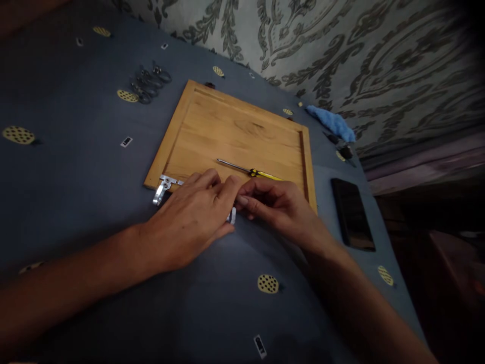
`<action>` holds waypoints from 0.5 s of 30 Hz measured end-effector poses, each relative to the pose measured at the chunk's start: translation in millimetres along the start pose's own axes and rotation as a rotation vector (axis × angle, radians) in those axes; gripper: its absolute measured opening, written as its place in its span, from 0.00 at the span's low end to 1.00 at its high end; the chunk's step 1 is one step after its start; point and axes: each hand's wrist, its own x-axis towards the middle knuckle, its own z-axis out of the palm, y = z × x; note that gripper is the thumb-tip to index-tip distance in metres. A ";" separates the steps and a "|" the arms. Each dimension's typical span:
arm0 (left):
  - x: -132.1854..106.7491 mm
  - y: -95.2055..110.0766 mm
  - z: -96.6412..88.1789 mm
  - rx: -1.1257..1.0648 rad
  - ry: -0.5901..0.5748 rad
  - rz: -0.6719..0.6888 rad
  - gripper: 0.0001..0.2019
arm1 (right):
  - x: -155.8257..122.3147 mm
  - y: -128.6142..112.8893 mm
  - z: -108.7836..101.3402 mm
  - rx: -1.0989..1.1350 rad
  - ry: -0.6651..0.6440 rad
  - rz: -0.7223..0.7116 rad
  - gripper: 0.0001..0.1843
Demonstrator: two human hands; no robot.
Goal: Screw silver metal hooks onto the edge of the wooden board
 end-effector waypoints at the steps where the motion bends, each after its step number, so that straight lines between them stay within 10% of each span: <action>1: 0.0 -0.1 -0.1 0.003 0.001 0.003 0.21 | -1.2 0.5 0.7 -0.002 0.019 -0.004 0.13; 9: -0.8 -1.5 0.2 0.037 -0.006 0.024 0.21 | -4.8 11.0 -12.9 -0.607 0.426 -0.204 0.06; 15: 0.1 -0.3 -0.5 0.024 -0.043 -0.017 0.22 | -5.9 26.2 -34.6 -0.970 0.354 -0.260 0.16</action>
